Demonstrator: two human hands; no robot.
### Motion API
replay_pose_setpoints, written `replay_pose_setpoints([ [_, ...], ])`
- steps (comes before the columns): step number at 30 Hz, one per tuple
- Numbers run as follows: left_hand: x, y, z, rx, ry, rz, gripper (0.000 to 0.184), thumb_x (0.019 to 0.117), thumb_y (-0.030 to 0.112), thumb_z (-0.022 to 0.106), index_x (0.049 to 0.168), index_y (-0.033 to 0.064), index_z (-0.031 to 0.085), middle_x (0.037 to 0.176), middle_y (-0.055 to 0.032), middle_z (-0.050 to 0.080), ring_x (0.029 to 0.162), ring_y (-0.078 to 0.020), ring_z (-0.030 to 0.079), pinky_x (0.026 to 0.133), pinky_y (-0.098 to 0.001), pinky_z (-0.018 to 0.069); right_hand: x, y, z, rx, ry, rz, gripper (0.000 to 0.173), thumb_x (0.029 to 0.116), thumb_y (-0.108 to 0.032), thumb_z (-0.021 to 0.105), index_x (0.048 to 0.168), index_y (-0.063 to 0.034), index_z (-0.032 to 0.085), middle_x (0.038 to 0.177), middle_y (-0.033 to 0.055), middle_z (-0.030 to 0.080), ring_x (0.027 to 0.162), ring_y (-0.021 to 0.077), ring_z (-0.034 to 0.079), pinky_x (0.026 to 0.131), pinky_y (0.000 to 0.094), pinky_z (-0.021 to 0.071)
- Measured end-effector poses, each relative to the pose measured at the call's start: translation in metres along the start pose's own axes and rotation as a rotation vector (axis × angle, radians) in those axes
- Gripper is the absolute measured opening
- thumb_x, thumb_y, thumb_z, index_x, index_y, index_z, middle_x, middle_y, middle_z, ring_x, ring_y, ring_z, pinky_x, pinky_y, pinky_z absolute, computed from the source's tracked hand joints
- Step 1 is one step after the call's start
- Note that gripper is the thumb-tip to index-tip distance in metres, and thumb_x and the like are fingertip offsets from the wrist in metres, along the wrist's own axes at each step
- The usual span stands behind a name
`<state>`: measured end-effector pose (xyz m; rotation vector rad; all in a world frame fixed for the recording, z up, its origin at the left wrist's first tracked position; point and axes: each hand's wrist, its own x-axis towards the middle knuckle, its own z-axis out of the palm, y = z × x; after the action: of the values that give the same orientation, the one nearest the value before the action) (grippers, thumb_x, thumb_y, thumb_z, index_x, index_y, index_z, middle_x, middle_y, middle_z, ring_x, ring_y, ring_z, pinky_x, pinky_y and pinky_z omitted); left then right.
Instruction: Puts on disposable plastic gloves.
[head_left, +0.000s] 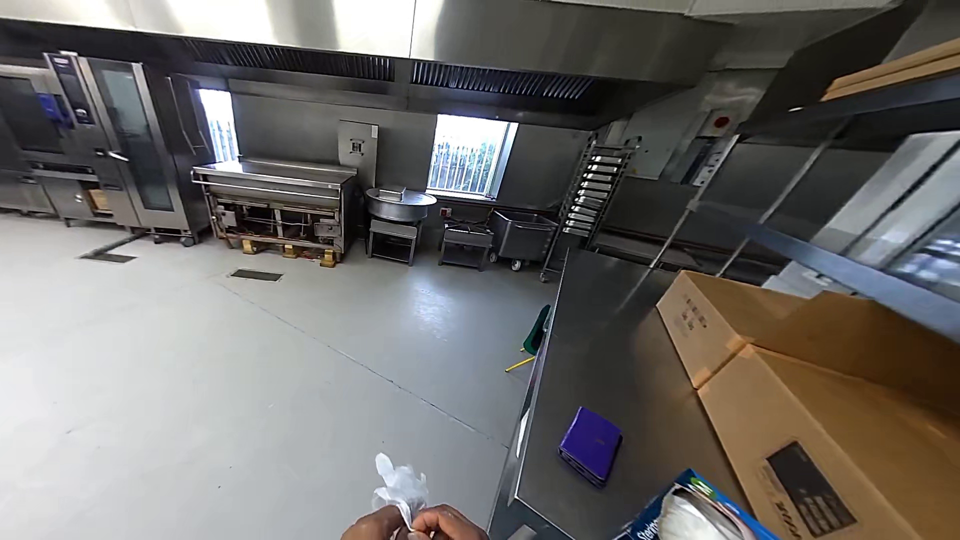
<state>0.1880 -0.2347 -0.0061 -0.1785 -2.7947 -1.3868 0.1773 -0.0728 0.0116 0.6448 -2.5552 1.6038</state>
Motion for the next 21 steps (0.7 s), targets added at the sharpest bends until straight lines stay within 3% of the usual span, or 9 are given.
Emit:
replay_pose_setpoints([
  [4, 0.010, 0.003, 0.005, 0.063, 0.079, 0.162, 0.021, 0.0947, 0.005, 0.057, 0.098, -0.0025, 0.076, 0.101, -0.0187, 0.075, 0.095, -0.0402, 0.071, 0.080, -0.0589, 0.0560, 0.001, 0.002, -0.007, 0.016, 0.051, 0.022, 0.018, 0.0937, -0.009, 0.068, 0.101, 0.0070, 0.072, 0.095, 0.0174, 0.071, 0.072, 0.0145, 0.065, 0.066, 0.0276, 0.0552],
  [7, 0.016, 0.004, 0.008, 0.022, 0.049, 0.130, 0.026, 0.0984, 0.004, 0.052, 0.104, -0.0013, 0.077, 0.109, -0.0169, 0.075, 0.102, -0.0403, 0.069, 0.086, -0.0578, 0.0538, 0.003, 0.010, -0.017, 0.037, 0.089, 0.071, 0.018, 0.0932, -0.010, 0.069, 0.101, 0.0057, 0.072, 0.092, 0.0140, 0.071, 0.072, 0.0120, 0.065, 0.067, 0.0270, 0.0554],
  [9, 0.023, 0.002, 0.013, 0.032, 0.171, 0.170, 0.021, 0.0960, 0.009, 0.059, 0.096, 0.0018, 0.078, 0.103, -0.0136, 0.076, 0.098, -0.0383, 0.070, 0.081, -0.0568, 0.0556, 0.003, 0.011, -0.018, 0.038, 0.069, 0.056, 0.017, 0.0931, -0.010, 0.070, 0.101, 0.0057, 0.073, 0.094, 0.0147, 0.072, 0.073, 0.0121, 0.066, 0.068, 0.0270, 0.0560],
  [11, 0.032, -0.004, 0.021, -0.019, 0.341, 0.218, 0.014, 0.0875, 0.008, 0.065, 0.087, 0.0049, 0.080, 0.094, -0.0093, 0.077, 0.096, -0.0333, 0.071, 0.081, -0.0536, 0.0570, 0.000, 0.005, -0.011, 0.013, 0.043, 0.019, 0.016, 0.0926, -0.008, 0.070, 0.100, 0.0060, 0.073, 0.095, 0.0167, 0.071, 0.073, 0.0143, 0.066, 0.067, 0.0275, 0.0556],
  [13, 0.038, -0.010, 0.027, -0.154, 0.429, 0.207, 0.012, 0.0836, 0.011, 0.068, 0.083, 0.0090, 0.080, 0.087, -0.0014, 0.076, 0.091, -0.0210, 0.068, 0.081, -0.0428, 0.0548, -0.002, 0.003, -0.006, -0.004, 0.055, -0.040, 0.013, 0.0919, -0.007, 0.070, 0.098, 0.0046, 0.074, 0.093, 0.0155, 0.071, 0.069, 0.0120, 0.064, 0.062, 0.0242, 0.0541],
  [15, 0.042, -0.011, 0.027, -0.436, 0.372, 0.098, 0.012, 0.0840, 0.013, 0.069, 0.080, 0.0086, 0.079, 0.080, 0.0048, 0.072, 0.083, -0.0070, 0.059, 0.078, -0.0313, 0.0455, 0.000, 0.008, -0.005, -0.024, 0.071, -0.105, 0.012, 0.0912, -0.008, 0.071, 0.098, 0.0021, 0.075, 0.090, 0.0126, 0.071, 0.065, 0.0084, 0.062, 0.058, 0.0201, 0.0524],
  [17, 0.041, -0.010, 0.024, -0.749, 0.268, -0.045, 0.011, 0.0858, 0.007, 0.069, 0.079, 0.0074, 0.078, 0.076, 0.0058, 0.072, 0.073, 0.0010, 0.061, 0.073, -0.0224, 0.0482, 0.000, 0.016, -0.004, -0.059, 0.082, -0.148, 0.013, 0.0910, -0.010, 0.071, 0.098, -0.0001, 0.075, 0.088, 0.0105, 0.071, 0.063, 0.0062, 0.060, 0.057, 0.0177, 0.0506],
  [19, 0.038, -0.004, 0.023, -1.006, 0.207, -0.202, 0.017, 0.0916, -0.001, 0.065, 0.079, 0.0032, 0.075, 0.069, 0.0008, 0.070, 0.057, -0.0011, 0.059, 0.055, -0.0188, 0.0492, -0.001, 0.022, -0.003, -0.078, 0.068, -0.178, 0.013, 0.0912, -0.011, 0.070, 0.097, -0.0008, 0.075, 0.086, 0.0105, 0.070, 0.061, 0.0060, 0.058, 0.056, 0.0175, 0.0492],
  [21, 0.036, -0.002, 0.026, -1.138, 0.171, -0.284, 0.018, 0.0963, -0.001, 0.060, 0.085, -0.0007, 0.073, 0.066, -0.0039, 0.069, 0.053, -0.0055, 0.060, 0.051, -0.0211, 0.0512, 0.000, 0.027, -0.004, -0.080, 0.061, -0.196, 0.012, 0.0919, -0.012, 0.070, 0.097, -0.0020, 0.075, 0.086, 0.0097, 0.069, 0.060, 0.0050, 0.057, 0.055, 0.0164, 0.0488],
])
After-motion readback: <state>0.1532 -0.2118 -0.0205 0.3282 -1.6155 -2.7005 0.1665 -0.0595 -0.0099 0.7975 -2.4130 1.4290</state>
